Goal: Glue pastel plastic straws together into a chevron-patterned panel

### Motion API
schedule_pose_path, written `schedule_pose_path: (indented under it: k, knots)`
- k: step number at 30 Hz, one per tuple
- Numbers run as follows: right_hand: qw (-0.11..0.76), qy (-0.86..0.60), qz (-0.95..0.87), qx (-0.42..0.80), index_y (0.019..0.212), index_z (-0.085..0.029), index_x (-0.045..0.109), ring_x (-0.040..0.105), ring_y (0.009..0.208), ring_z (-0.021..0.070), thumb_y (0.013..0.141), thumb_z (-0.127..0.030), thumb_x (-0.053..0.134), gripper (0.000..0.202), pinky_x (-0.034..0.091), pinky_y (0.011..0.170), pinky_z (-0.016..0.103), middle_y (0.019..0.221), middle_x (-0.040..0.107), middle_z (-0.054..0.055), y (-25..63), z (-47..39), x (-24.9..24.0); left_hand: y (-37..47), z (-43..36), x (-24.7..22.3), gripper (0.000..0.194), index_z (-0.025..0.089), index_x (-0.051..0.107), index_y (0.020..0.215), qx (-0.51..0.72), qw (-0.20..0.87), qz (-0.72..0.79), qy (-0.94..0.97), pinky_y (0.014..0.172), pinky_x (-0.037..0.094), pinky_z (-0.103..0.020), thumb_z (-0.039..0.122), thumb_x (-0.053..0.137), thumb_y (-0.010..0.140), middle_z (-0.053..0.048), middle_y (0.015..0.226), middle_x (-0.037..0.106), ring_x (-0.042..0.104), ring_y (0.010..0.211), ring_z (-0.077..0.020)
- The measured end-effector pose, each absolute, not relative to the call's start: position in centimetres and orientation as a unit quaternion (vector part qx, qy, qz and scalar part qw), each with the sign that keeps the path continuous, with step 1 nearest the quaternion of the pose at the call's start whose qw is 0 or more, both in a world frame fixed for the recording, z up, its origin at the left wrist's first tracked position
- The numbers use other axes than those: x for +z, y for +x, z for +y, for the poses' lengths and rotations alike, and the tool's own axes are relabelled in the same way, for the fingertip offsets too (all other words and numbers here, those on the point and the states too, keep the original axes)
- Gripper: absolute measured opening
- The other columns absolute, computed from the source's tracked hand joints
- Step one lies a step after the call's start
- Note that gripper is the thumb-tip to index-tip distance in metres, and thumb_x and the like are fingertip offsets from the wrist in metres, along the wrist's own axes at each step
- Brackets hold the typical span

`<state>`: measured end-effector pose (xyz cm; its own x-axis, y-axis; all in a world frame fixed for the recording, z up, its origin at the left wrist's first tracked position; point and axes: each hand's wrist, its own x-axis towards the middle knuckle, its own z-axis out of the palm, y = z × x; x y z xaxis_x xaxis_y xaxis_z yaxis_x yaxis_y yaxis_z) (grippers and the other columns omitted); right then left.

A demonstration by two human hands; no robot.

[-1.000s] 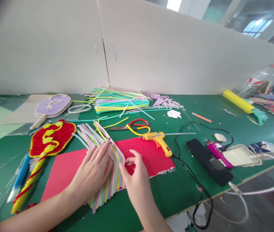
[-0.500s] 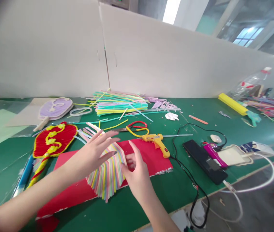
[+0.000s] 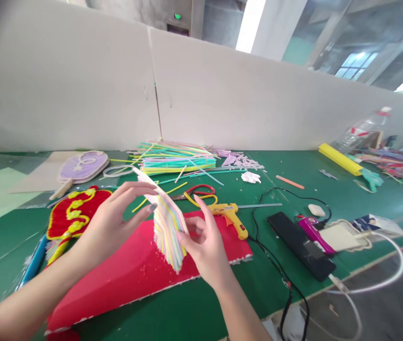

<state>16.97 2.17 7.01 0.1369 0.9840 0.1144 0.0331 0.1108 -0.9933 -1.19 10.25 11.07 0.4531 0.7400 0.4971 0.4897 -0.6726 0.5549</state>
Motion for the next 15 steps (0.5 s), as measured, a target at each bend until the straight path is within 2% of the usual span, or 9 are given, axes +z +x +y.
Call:
schedule_pose_path:
  k: [3, 6, 9, 11, 15]
  knots:
    - [0.54, -0.497, -0.512, 0.446, 0.147, -0.031, 0.023, 0.069, 0.086, 0.0183, 0.083, -0.029, 0.063, 0.075, 0.059, 0.072, 0.032, 0.092, 0.07, 0.002, 16.9, 2.2, 7.3, -1.4, 12.0, 12.2, 0.03, 0.023, 0.056, 0.115, 0.277, 0.151, 0.284, 0.905, 0.098, 0.042, -0.037, 0.036, 0.056, 0.089, -0.004, 0.116, 0.062, 0.056, 0.111, -0.0201]
    - [0.52, -0.506, -0.524, 0.446, 0.147, -0.031, 0.024, 0.068, 0.086, 0.0176, 0.083, -0.03, 0.062, 0.074, 0.059, 0.073, 0.032, 0.092, 0.07, 0.001, 17.0, 2.2, 7.5, -1.2, 13.4, 13.1, 0.02, 0.028, 0.061, 0.106, 0.141, 0.191, 0.239, 0.942, 0.1, 0.04, -0.037, 0.034, 0.058, 0.087, 0.002, 0.103, 0.068, 0.06, 0.104, -0.0196]
    - [0.518, -0.506, -0.52, 0.453, 0.144, -0.03, 0.031, 0.068, 0.084, 0.0165, 0.082, -0.029, 0.064, 0.07, 0.058, 0.072, 0.031, 0.092, 0.07, 0.001, 17.2, 2.4, 7.5, -0.8, 14.2, 13.6, 0.01, 0.027, 0.065, 0.092, 0.112, 0.217, 0.241, 0.939, 0.086, 0.045, -0.029, 0.029, 0.058, 0.086, 0.004, 0.09, 0.069, 0.062, 0.095, -0.018]
    - [0.524, -0.508, -0.509, 0.456, 0.137, -0.028, 0.042, 0.068, 0.081, 0.0162, 0.08, -0.03, 0.066, 0.063, 0.058, 0.07, 0.03, 0.089, 0.07, 0.001, 17.4, 2.6, 7.5, -0.8, 14.3, 13.6, 0.009, 0.026, 0.066, 0.086, 0.106, 0.231, 0.242, 0.936, 0.075, 0.045, -0.024, 0.027, 0.057, 0.085, 0.004, 0.085, 0.068, 0.063, 0.087, -0.0163]
    - [0.534, -0.532, -0.494, 0.434, 0.104, -0.023, 0.066, 0.068, 0.082, 0.0179, 0.076, -0.034, 0.07, 0.03, 0.058, 0.069, 0.03, 0.086, 0.071, 0.003, 17.5, 2.9, 7.6, -1.1, 14.3, 13.7, 0.01, 0.024, 0.066, 0.084, 0.098, 0.265, 0.27, 0.92, 0.063, 0.042, -0.021, 0.023, 0.056, 0.082, 0.004, 0.081, 0.068, 0.062, 0.074, -0.0128]
